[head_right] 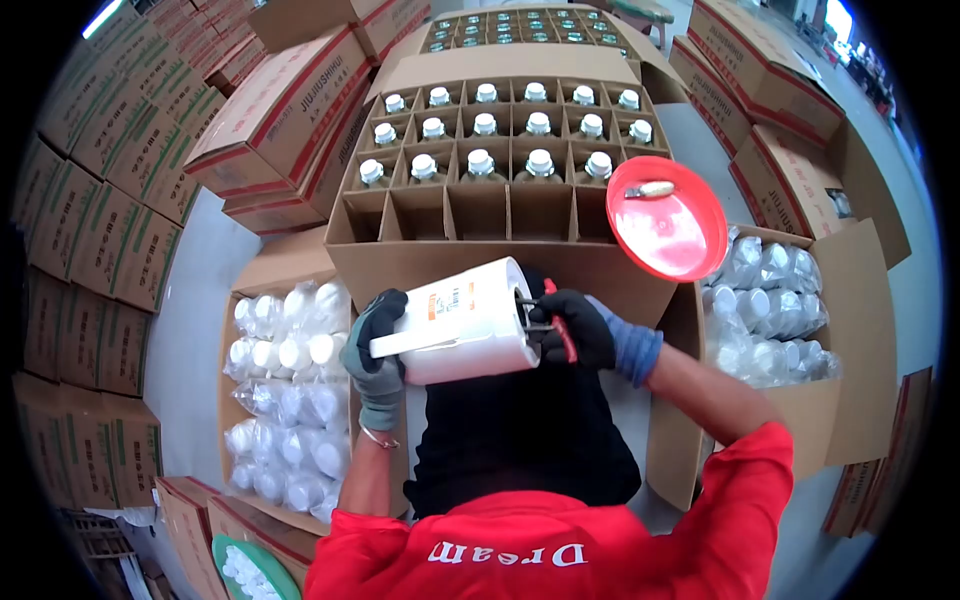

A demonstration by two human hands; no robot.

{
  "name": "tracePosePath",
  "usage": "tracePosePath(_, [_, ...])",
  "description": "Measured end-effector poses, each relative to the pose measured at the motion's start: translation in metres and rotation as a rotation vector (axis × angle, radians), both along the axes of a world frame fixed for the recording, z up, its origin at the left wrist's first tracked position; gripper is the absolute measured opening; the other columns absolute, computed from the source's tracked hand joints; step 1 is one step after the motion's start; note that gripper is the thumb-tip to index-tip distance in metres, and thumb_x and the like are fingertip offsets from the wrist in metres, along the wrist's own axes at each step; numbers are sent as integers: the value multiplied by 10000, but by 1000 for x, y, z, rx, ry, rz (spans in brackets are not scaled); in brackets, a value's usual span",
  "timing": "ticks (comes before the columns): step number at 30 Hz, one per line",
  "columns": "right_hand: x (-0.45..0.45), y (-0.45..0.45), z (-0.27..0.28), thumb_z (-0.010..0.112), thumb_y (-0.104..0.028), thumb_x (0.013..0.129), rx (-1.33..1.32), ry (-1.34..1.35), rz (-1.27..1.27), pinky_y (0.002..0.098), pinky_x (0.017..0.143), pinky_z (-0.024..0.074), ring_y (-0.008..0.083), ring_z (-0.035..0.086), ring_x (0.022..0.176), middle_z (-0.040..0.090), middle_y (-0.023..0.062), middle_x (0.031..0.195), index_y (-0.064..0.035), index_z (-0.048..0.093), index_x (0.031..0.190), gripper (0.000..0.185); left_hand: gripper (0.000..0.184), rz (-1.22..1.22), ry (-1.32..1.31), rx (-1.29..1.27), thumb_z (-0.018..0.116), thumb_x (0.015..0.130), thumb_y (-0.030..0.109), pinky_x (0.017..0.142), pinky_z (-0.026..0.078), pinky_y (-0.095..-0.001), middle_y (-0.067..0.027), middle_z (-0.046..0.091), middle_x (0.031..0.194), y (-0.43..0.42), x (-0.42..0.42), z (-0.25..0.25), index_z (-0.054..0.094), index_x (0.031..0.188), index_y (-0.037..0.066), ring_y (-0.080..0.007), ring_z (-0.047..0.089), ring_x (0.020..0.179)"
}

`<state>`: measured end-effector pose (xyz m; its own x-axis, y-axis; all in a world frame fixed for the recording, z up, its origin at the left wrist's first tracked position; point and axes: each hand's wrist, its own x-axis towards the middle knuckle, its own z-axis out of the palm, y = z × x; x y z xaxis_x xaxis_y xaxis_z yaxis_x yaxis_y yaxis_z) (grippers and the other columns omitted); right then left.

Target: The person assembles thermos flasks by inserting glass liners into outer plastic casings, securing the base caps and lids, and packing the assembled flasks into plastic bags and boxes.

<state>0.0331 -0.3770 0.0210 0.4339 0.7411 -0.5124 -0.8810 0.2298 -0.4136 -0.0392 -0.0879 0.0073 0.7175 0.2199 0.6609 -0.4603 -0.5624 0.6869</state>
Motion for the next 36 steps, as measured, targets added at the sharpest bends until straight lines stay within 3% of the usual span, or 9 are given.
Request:
tracePosePath(6, [1,-28,47,605,-171,833,-558,-1551,-166,379,900,510,298,637,972,631,159,1112,6,521,1277,485,211,-71,527,-401,586,877,87,774,534,-323,-118,721,970,39,21,-9,703,1020,-15,-201,676,864])
tracePosePath(9, [7,-24,72,709,-116,646,-531,-1863,148,459,1074,409,366,569,1112,571,156,1169,-66,561,1192,568,188,-90,375,331,584,879,83,762,529,-317,-102,716,934,53,24,-29,705,988,-12,-177,663,817])
tracePosePath(11, [13,-16,80,733,-134,640,-516,-2483,253,563,1096,363,318,547,1170,558,126,1196,-141,589,1151,531,198,-246,597,-135,557,903,101,759,517,-327,-101,705,900,53,27,-32,698,1001,2,-182,651,814])
tracePosePath(14, [14,-5,78,705,-206,697,-443,-2720,233,634,1108,317,268,517,1234,556,77,1237,-192,613,1060,375,216,-330,893,-648,544,929,140,769,511,-324,-106,696,912,47,29,-22,685,1010,-3,-195,646,844])
tracePosePath(15, [14,-2,80,691,-216,711,-427,-2779,215,635,1110,316,263,513,1243,557,69,1242,-196,615,1049,347,214,-352,871,-568,544,932,138,770,510,-320,-104,694,926,49,32,-29,684,1009,-4,-188,643,853])
tracePosePath(18, [10,6,89,702,-223,697,-310,-2849,266,619,1074,375,291,533,1224,570,65,1262,-197,637,1013,323,204,-479,848,-344,576,893,118,807,510,-340,-122,685,1017,41,36,-16,687,1034,19,-219,646,925])
tracePosePath(23, [9,11,82,708,-222,692,-219,-2811,365,550,978,472,320,579,1108,588,96,1190,-179,633,1024,343,177,-647,694,33,564,950,152,752,505,-287,-57,682,935,39,48,-20,666,969,8,-113,623,854])
tracePosePath(31, [-10,14,50,711,-174,706,-756,-1949,118,431,753,498,342,593,899,565,125,925,-90,571,1023,356,205,-88,634,-343,634,831,31,746,527,-292,-78,724,947,23,12,-18,706,1016,-21,-166,665,829])
tracePosePath(36, [-29,1,38,723,-148,671,-601,-2044,64,437,747,486,347,591,868,571,121,926,-82,564,1016,386,206,-120,419,-341,598,831,7,768,528,-302,-79,725,954,23,3,-12,709,1004,-12,-179,671,854])
